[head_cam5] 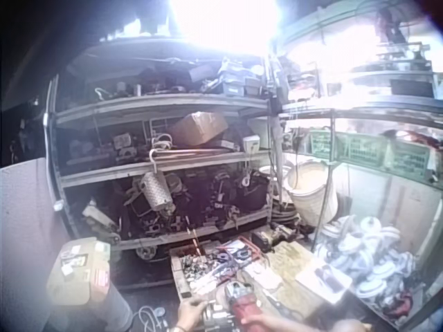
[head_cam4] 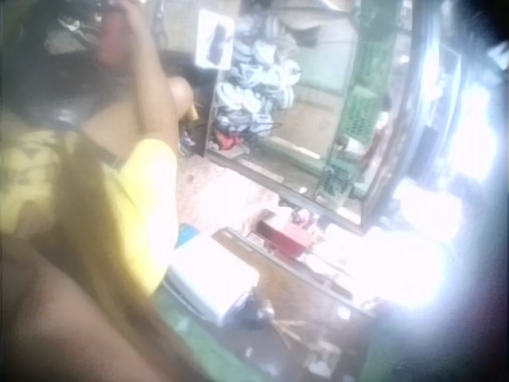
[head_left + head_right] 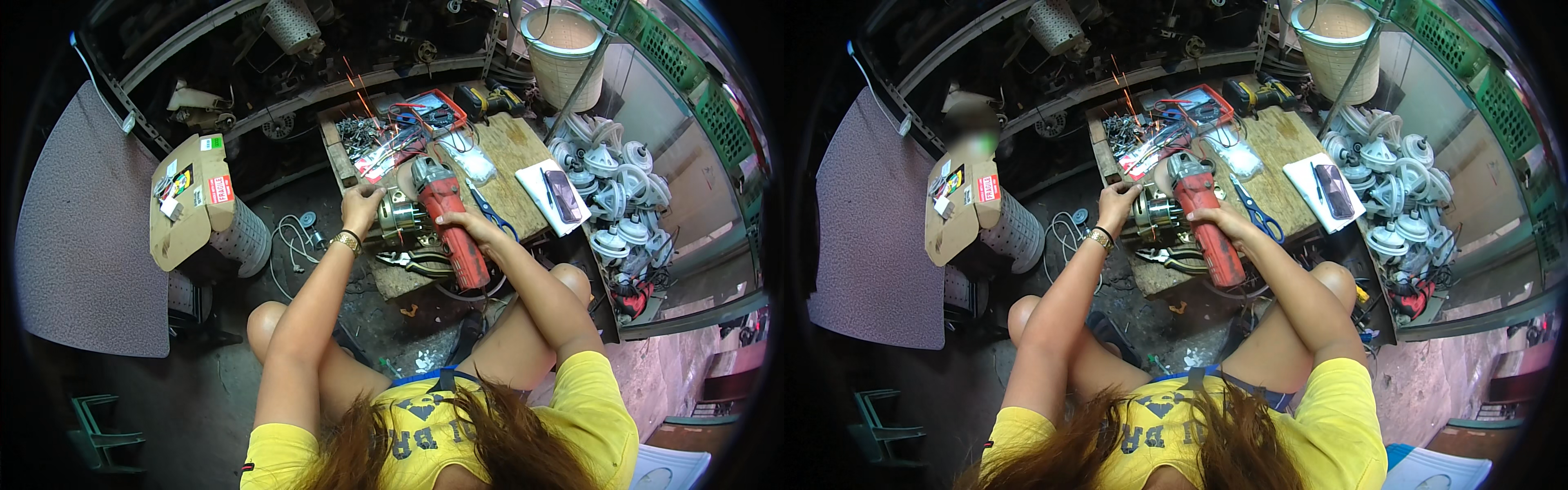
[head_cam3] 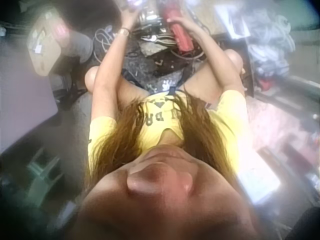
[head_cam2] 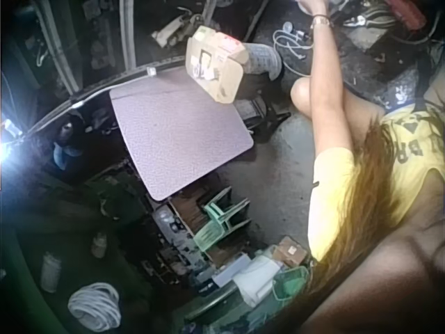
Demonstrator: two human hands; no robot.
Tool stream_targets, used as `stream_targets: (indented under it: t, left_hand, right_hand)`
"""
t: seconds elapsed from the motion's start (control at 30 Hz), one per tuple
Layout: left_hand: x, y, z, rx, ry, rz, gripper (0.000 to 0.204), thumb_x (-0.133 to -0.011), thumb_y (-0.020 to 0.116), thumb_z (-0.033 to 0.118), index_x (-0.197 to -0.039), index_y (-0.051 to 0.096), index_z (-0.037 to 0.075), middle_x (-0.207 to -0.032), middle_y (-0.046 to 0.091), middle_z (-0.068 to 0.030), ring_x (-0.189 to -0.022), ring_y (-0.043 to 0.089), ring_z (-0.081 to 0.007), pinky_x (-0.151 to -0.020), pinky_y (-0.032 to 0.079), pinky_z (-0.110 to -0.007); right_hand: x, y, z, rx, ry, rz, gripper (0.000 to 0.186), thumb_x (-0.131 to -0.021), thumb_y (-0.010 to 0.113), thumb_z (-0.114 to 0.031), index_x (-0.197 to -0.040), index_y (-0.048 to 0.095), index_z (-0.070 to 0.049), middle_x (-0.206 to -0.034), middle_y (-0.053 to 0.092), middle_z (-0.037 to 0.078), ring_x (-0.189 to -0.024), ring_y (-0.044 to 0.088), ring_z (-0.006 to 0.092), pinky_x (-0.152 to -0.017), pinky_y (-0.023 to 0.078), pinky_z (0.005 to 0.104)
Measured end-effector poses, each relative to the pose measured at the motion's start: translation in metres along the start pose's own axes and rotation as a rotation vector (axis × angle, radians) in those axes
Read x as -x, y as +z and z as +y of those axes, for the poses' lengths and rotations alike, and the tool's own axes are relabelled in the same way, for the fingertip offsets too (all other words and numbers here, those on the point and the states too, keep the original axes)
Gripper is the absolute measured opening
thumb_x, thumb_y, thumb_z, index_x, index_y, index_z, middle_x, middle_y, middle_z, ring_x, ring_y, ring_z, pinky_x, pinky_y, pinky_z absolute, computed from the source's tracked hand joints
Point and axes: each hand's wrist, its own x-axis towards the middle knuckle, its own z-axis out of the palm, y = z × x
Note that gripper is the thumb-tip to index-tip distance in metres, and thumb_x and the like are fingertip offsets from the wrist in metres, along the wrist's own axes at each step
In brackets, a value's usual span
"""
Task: The person uses an angle grinder to grind and shape a metal appliance component on a workbench, then handles the part by hand and with pliers.
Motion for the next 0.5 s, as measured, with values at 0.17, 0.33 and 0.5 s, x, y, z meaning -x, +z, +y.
stream_targets:
  t: [0.17,0.33,0.5]
  left_hand:
    - [-0.002,0.003,-0.007,0.112,0.022,-0.035,0.03,-0.082,0.07,0.023,-0.095,0.07,-0.004,-0.083,0.07,-0.0083,-0.074,0.062,-0.012,-0.07,0.048,-0.028]
    - [0.0,0.003,-0.007,0.161,0.0,-0.041,0.03,-0.082,0.069,0.022,-0.095,0.069,-0.006,-0.085,0.07,-0.0086,-0.075,0.061,-0.0118,-0.07,0.048,-0.027]
    - [0.006,0.007,-0.003,0.165,-0.005,-0.052,0.029,-0.083,0.068,0.021,-0.094,0.069,-0.006,-0.086,0.069,-0.0086,-0.076,0.06,-0.0122,-0.071,0.047,-0.027]
  right_hand:
    - [-0.002,0.002,-0.007,0.004,0.025,0.01,0.056,-0.07,0.075,-0.026,-0.115,0.049,-0.004,-0.085,0.059,0.007,-0.064,0.06,0.0169,-0.056,0.052,0.0325]
    - [-0.008,0.005,-0.014,0.055,-0.005,0.038,0.056,-0.07,0.075,-0.026,-0.115,0.049,-0.004,-0.087,0.059,0.008,-0.065,0.06,0.0169,-0.056,0.053,0.0326]
    - [-0.01,-0.008,-0.015,0.025,-0.045,0.068,0.057,-0.07,0.075,-0.024,-0.116,0.049,-0.005,-0.09,0.059,0.008,-0.069,0.061,0.017,-0.058,0.053,0.0325]
